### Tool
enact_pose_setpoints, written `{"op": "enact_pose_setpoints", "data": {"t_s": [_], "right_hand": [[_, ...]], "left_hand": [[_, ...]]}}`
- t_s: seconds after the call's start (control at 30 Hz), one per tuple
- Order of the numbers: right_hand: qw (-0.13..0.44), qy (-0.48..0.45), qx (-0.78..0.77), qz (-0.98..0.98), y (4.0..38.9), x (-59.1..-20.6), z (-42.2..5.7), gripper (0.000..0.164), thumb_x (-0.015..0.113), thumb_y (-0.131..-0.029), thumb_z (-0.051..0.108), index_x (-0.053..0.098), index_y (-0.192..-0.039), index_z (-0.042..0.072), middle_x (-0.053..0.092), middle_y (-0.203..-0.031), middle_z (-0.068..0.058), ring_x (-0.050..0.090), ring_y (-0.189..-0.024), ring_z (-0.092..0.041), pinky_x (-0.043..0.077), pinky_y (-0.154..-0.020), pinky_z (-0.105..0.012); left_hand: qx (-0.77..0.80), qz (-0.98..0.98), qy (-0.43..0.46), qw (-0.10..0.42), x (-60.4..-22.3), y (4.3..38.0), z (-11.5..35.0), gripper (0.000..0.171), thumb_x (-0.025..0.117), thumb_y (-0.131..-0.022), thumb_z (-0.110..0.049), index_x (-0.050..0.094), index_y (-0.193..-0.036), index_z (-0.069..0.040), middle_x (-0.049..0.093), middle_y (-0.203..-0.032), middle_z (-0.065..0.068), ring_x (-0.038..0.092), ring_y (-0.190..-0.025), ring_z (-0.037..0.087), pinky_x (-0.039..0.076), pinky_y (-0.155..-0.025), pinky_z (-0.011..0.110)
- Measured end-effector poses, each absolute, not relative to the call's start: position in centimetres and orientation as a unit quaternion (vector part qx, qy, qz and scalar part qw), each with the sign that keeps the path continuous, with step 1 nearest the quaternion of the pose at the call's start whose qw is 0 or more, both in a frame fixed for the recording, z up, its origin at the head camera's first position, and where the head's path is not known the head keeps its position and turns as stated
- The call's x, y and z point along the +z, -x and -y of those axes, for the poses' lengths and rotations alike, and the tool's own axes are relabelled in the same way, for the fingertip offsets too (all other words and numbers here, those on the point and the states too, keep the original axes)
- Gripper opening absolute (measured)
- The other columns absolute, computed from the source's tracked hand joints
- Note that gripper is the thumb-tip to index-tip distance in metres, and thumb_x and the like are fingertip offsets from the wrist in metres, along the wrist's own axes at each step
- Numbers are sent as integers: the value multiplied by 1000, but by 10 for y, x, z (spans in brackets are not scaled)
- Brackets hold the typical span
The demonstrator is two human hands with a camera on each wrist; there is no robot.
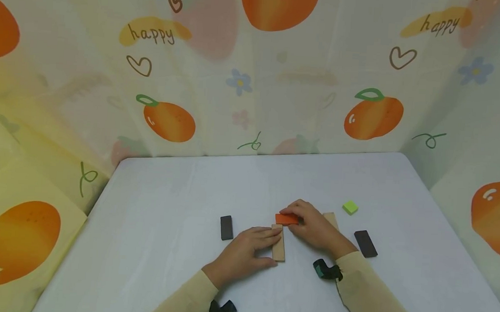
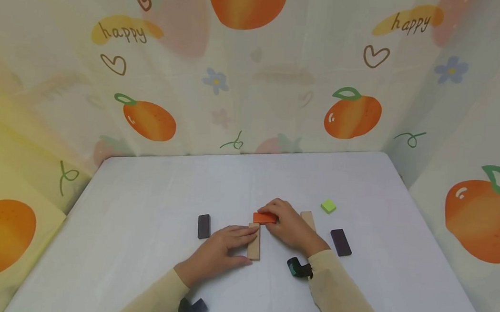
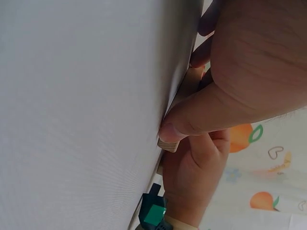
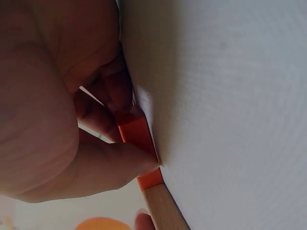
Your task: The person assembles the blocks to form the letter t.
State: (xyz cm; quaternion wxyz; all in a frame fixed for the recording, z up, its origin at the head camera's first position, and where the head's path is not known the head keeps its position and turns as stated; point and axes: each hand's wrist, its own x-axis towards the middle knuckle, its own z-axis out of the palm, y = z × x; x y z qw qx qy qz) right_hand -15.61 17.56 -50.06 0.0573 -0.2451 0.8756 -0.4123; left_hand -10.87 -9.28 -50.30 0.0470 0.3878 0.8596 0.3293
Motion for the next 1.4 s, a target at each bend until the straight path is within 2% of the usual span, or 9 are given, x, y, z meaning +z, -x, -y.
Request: {"op": "enact_pose_setpoints", "data": {"t_s": [1.4], "right_hand": [[49,249,-425,-869,157,-505,-176,38,74,-98,-5,74,-134,9,65,-129,-1,58,-126,-28,48,-111,-55]], "left_hand": [[308,-871,-381,37,-503,107,91,68,89,-95,-34,64,-153,-9,50,-164,-6,48,-149,17,38,-122,35]]}}
